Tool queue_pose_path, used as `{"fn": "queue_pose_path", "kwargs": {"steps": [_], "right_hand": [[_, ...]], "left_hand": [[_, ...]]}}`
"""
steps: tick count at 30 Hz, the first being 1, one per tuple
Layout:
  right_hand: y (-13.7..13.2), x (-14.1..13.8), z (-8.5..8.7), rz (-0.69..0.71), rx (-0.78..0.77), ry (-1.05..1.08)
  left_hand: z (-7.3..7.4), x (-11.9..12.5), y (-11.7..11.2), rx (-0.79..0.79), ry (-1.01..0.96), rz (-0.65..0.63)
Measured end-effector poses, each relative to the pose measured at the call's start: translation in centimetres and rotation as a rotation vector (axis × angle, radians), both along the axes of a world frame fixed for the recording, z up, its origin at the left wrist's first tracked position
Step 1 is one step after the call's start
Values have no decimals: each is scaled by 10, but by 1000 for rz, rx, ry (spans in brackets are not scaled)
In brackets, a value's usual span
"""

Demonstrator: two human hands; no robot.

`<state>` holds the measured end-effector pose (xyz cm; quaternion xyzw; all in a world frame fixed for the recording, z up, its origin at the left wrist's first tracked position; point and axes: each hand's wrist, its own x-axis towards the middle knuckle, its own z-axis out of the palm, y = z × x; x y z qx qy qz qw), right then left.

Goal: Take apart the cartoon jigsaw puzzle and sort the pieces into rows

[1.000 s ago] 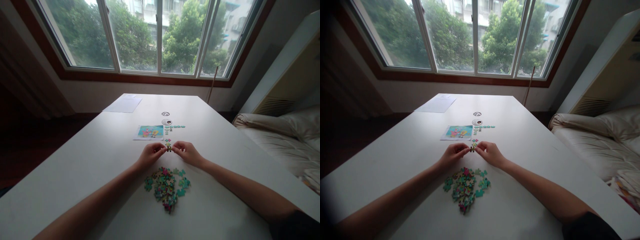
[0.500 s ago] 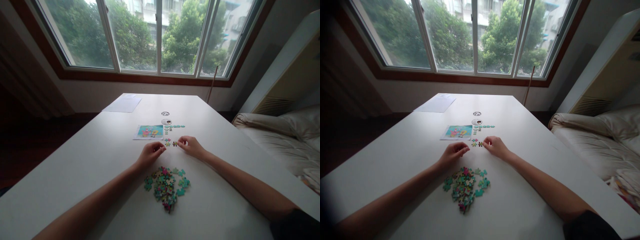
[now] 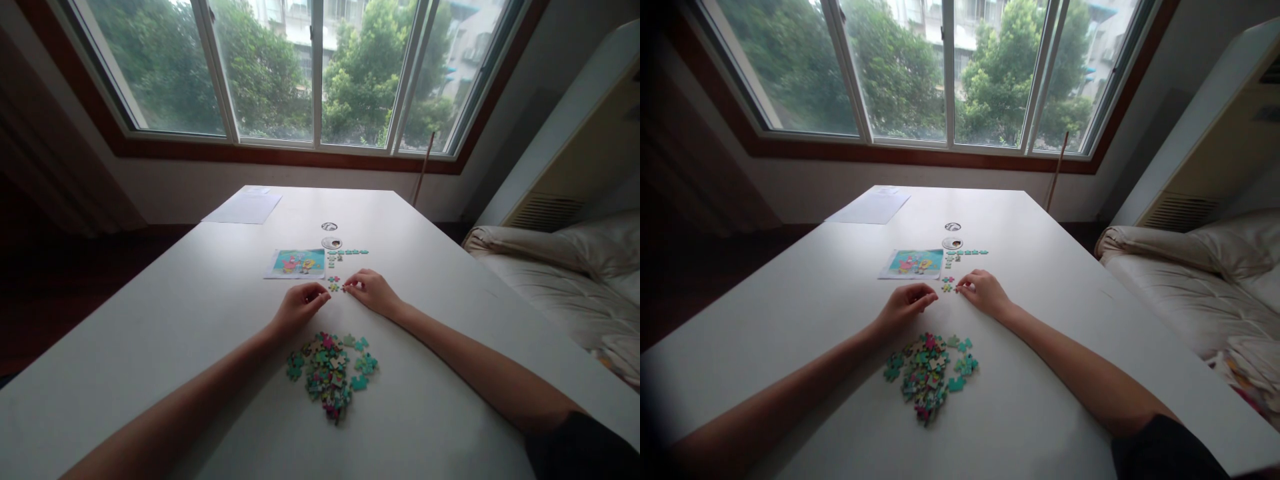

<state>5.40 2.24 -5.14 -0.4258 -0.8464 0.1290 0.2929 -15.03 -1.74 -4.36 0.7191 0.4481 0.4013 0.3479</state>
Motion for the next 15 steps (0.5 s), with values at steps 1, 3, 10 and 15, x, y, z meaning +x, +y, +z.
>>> {"fn": "queue_pose_path", "kwargs": {"steps": [1, 3, 10, 15], "right_hand": [[1, 0, 0, -6, -1, 5], [3, 0, -1, -12, -1, 15], [4, 0, -1, -18, 20, 18], [-13, -1, 22, 171, -74, -84]], "left_hand": [[0, 0, 0, 1, 0, -1], [-1, 0, 0, 2, 1, -1], [-1, 0, 1, 25, 20, 10], [0, -1, 0, 33, 21, 24]]}}
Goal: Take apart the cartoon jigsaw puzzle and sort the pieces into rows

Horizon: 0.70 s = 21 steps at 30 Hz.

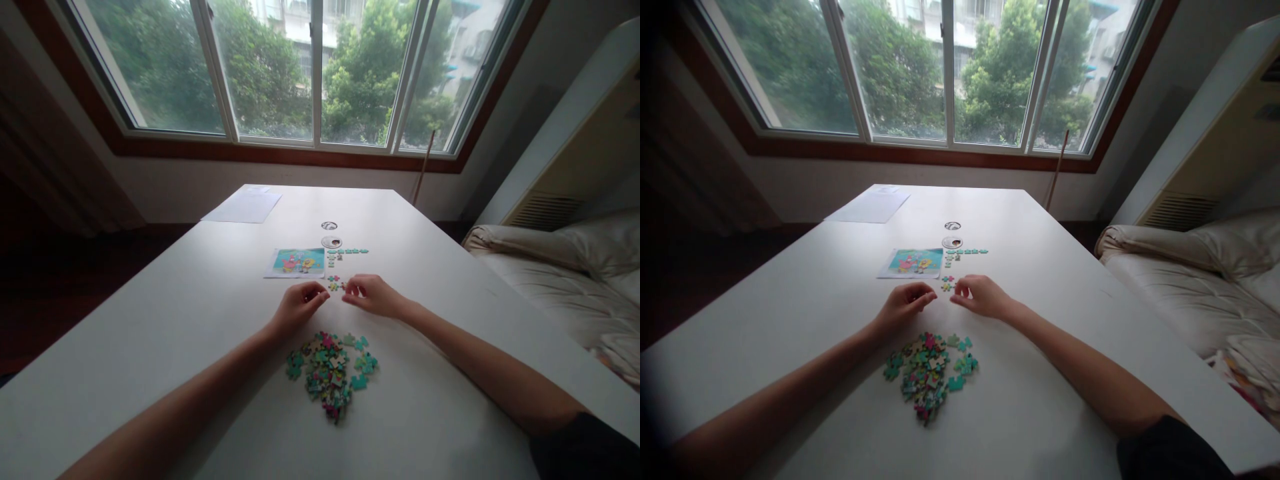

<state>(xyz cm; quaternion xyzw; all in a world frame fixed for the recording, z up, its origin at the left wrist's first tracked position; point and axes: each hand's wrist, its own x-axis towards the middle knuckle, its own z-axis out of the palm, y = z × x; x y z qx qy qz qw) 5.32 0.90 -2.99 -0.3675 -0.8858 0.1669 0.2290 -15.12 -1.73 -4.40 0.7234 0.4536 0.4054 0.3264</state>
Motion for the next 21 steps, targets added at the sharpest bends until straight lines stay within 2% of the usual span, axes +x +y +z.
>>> {"fn": "queue_pose_path", "kwargs": {"steps": [2, 4, 10, 13, 17, 21], "right_hand": [[-11, -1, 12, 158, -98, -134], [-21, -4, 21, 252, -173, -249], [-31, -9, 27, 321, -318, -297], [-30, -8, 25, 298, -344, -288], [-29, -5, 23, 169, -275, -308], [-28, -4, 22, 135, -341, -310]], "left_hand": [[0, 0, 0, 1, -5, 14], [0, 0, 0, 2, -10, 28], [-1, 0, -1, 10, -10, 37], [0, 1, -1, 10, -15, 35], [0, 1, -1, 4, -21, 34], [-2, 0, 0, 4, -15, 33]]}}
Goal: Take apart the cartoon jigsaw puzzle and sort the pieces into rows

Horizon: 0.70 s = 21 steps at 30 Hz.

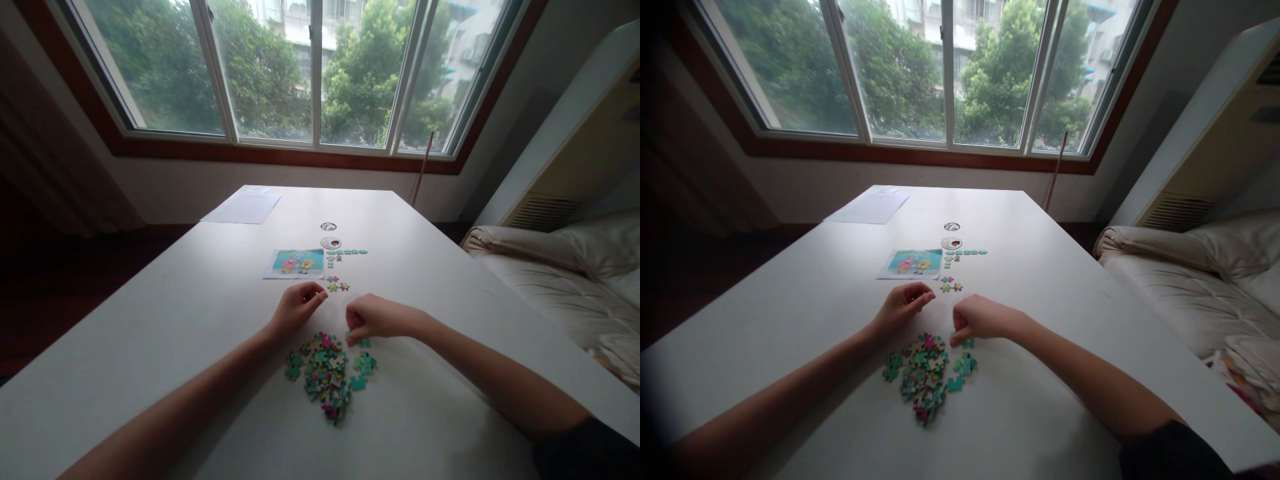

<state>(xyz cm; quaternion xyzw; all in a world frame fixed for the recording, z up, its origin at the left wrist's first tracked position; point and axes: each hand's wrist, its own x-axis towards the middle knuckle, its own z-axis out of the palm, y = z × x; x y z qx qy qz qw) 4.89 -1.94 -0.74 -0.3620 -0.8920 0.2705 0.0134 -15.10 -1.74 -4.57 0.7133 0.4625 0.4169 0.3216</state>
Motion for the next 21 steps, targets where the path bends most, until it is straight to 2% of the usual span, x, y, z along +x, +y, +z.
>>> {"fn": "queue_pose_path", "kwargs": {"steps": [6, 12, 15, 19, 21], "right_hand": [[-1, -2, 0, 76, -34, 98], [0, -1, 2, 167, -151, 175], [8, -1, -2, 87, -200, 367], [19, -5, -13, -160, -244, 675], [21, -7, -20, -234, -285, 781]], "left_hand": [[1, 1, 0, 3, 9, 1], [4, 1, -2, 0, 8, -5], [3, 0, -2, 1, 19, -44], [1, 0, -3, -19, 8, -134], [1, 1, -5, -32, -12, -162]]}}
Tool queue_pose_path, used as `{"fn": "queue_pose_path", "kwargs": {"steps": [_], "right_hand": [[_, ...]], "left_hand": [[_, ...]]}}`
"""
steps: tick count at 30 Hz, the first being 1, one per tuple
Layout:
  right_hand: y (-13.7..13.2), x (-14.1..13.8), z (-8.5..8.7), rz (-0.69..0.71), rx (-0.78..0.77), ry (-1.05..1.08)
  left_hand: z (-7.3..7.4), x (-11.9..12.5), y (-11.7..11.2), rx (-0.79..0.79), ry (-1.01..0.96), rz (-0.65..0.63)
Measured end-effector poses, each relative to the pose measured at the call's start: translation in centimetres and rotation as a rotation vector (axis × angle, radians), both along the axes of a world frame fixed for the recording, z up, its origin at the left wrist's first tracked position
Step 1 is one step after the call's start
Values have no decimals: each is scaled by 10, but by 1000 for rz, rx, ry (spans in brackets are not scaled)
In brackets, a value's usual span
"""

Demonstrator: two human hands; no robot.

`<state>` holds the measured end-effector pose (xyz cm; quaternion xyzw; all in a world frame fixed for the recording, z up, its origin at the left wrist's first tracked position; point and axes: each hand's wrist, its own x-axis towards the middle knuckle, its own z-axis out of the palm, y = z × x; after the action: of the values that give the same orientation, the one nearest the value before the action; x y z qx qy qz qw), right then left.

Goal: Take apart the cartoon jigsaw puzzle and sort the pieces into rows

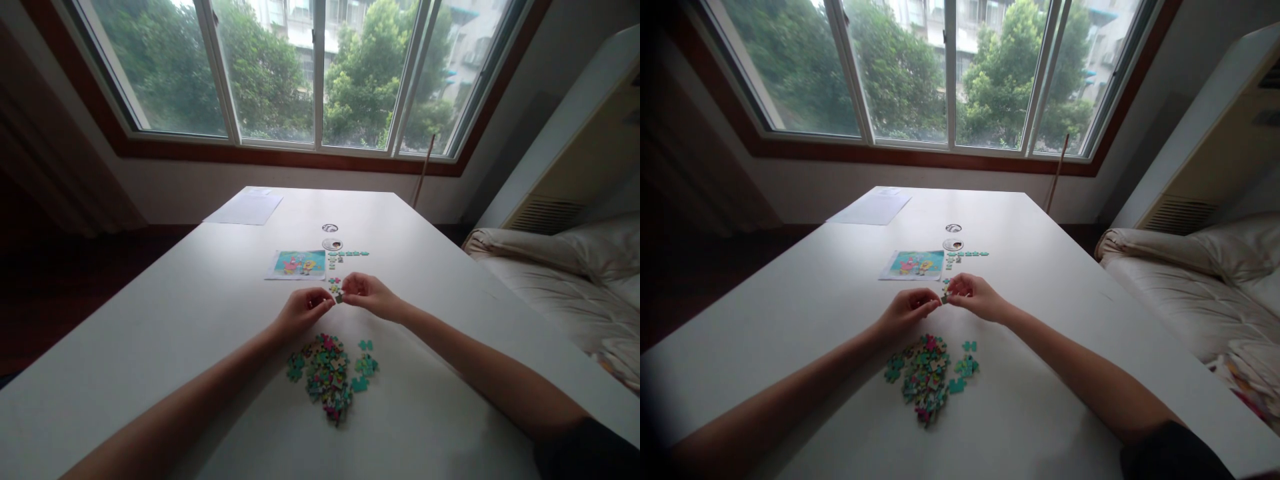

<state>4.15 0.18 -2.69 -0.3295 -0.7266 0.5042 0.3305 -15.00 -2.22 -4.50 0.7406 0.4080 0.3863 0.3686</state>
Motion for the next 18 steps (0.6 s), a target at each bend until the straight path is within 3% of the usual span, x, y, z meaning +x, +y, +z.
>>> {"fn": "queue_pose_path", "kwargs": {"steps": [6, 13, 18], "right_hand": [[-4, -4, -9, -13, -33, 40], [-12, 1, -5, -174, 536, -197], [-16, -1, -5, -177, 666, -267]], "left_hand": [[4, 4, -4, 1, -16, -31], [2, 3, 2, -49, -104, 4], [0, 3, 3, -52, -103, -20]]}}
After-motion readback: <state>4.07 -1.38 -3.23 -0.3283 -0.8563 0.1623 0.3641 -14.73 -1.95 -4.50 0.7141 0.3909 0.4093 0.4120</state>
